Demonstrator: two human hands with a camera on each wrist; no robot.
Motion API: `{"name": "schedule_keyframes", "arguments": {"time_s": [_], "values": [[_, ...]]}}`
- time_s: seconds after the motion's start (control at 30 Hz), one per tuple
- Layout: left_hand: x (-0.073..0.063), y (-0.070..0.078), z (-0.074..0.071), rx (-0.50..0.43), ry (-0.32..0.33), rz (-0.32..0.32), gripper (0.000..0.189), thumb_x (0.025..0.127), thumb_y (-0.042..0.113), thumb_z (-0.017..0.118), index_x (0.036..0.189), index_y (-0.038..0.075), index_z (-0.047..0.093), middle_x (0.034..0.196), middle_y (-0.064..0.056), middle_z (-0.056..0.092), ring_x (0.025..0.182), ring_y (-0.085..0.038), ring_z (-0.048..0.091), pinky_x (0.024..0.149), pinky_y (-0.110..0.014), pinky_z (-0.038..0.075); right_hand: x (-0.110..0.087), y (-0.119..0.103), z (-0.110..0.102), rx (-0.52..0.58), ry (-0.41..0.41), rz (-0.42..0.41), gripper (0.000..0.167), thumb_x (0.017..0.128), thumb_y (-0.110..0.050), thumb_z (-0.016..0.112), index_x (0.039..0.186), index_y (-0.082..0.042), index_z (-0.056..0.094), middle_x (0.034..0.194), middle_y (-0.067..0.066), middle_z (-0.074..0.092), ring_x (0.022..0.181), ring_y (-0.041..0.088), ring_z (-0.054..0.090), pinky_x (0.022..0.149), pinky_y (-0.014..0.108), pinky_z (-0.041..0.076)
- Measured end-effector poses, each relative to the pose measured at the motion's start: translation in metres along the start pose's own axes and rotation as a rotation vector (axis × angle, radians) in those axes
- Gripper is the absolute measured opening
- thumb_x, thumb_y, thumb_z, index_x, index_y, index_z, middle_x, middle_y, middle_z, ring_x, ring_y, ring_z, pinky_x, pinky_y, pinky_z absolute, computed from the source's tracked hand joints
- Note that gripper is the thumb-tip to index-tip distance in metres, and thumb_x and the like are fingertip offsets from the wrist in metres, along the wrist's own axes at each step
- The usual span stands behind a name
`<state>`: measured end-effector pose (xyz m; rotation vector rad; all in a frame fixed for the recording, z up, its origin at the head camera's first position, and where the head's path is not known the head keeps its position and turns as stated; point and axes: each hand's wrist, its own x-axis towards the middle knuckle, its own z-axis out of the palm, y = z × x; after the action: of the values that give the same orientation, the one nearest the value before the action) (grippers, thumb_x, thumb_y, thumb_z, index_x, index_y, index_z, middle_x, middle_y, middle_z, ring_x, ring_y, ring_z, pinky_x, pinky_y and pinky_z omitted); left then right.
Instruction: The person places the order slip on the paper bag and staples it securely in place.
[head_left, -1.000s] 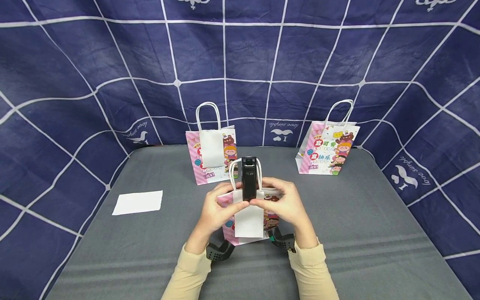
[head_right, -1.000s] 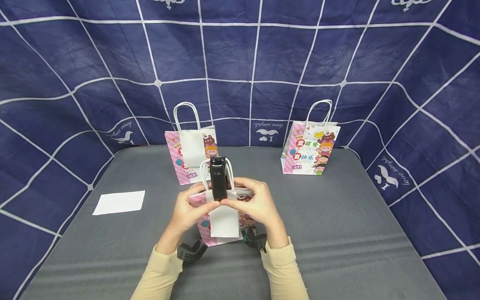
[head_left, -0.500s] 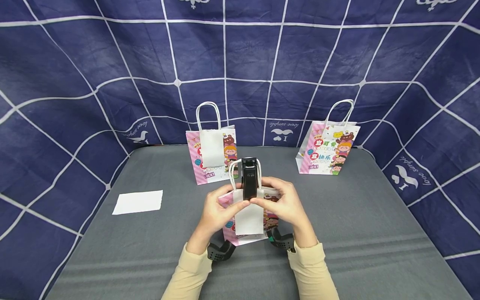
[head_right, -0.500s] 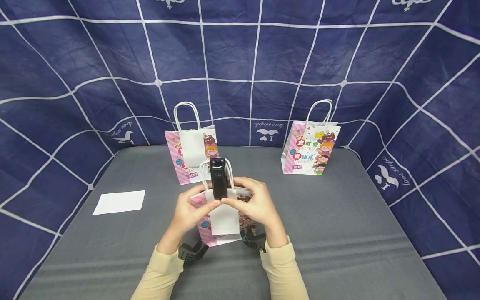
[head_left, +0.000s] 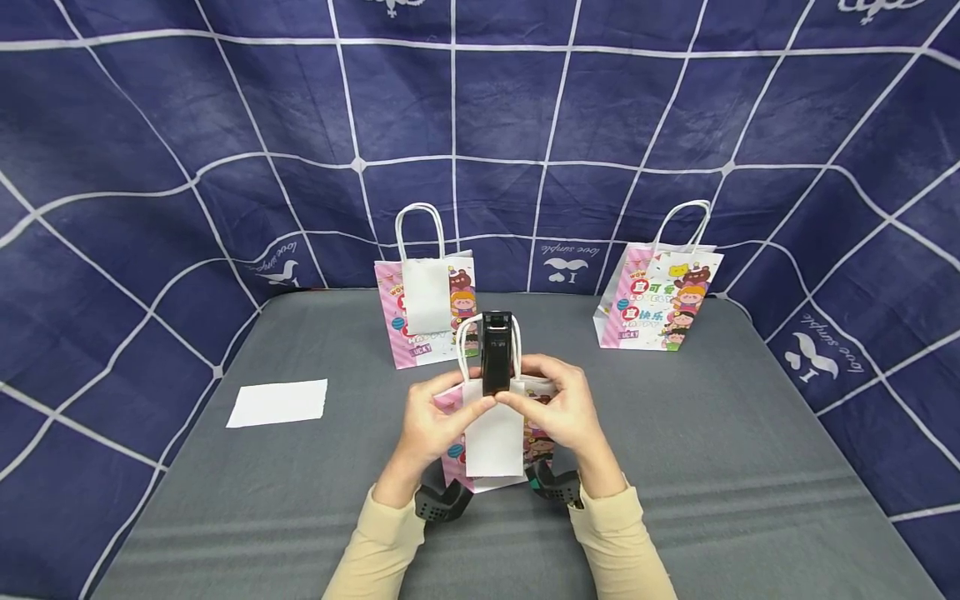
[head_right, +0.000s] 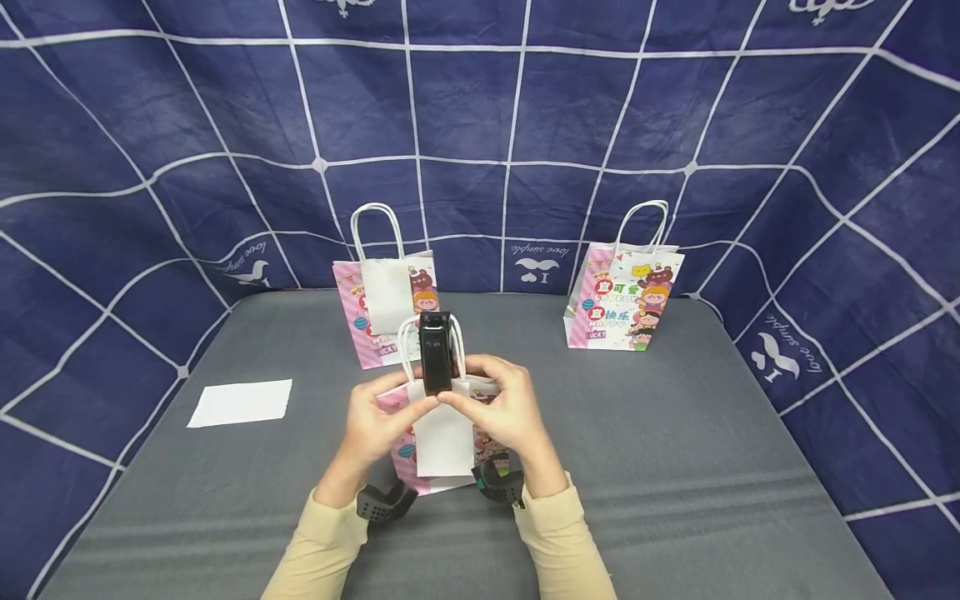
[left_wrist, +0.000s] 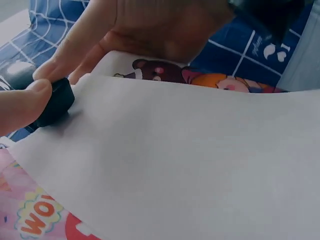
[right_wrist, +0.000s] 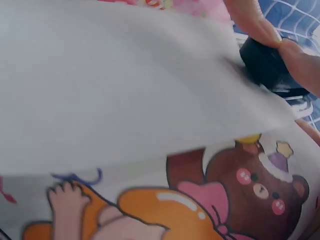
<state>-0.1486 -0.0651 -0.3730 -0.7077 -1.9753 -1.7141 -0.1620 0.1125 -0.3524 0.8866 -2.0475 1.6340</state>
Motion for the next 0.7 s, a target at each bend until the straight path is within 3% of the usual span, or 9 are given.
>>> {"name": "schedule_keyframes", "arguments": {"time_s": [0.23, 0.37, 0.57, 0.7], "values": [[0.0, -0.004, -0.005, -0.058, -0.057, -0.043, 0.035, 0.069, -0.013, 0.075, 0.102, -0.012, 0.064, 0.096, -0.023, 0.067, 0.083, -0.012, 0.061, 0.069, -0.024, 0.051, 0.0, -0.003, -0.003, -0.037, -0.048, 0.05, 0.037, 0.063, 0.012, 0.079, 0.097, 0.008, 0.065, 0.089, 0.019, 0.068, 0.078, 0.017, 0.062, 0.068, 0.026, 0.052], [0.0, -0.003, -0.008, -0.106, -0.097, -0.071, 0.041, 0.069, -0.014, 0.075, 0.108, -0.013, 0.062, 0.102, -0.024, 0.066, 0.09, -0.013, 0.061, 0.076, -0.025, 0.05, 0.0, -0.004, -0.006, -0.04, -0.079, 0.063, 0.041, 0.063, 0.01, 0.081, 0.1, 0.007, 0.065, 0.092, 0.018, 0.067, 0.083, 0.014, 0.061, 0.073, 0.026, 0.051], [0.001, -0.004, -0.009, -0.105, -0.114, -0.031, 0.047, 0.067, -0.015, 0.075, 0.111, -0.013, 0.059, 0.107, -0.024, 0.064, 0.102, -0.013, 0.059, 0.092, -0.028, 0.043, 0.001, -0.002, -0.008, -0.045, -0.104, 0.017, 0.046, 0.061, 0.009, 0.082, 0.102, 0.007, 0.064, 0.094, 0.017, 0.067, 0.091, 0.01, 0.061, 0.082, 0.025, 0.047], [-0.002, -0.017, -0.009, -0.114, -0.099, -0.031, 0.05, 0.064, -0.016, 0.077, 0.112, -0.011, 0.061, 0.107, -0.021, 0.065, 0.102, -0.015, 0.059, 0.093, -0.029, 0.042, 0.0, -0.001, -0.008, -0.028, -0.093, 0.019, 0.058, 0.059, 0.011, 0.082, 0.112, 0.008, 0.058, 0.097, 0.019, 0.066, 0.094, 0.011, 0.061, 0.084, 0.026, 0.046]]}}
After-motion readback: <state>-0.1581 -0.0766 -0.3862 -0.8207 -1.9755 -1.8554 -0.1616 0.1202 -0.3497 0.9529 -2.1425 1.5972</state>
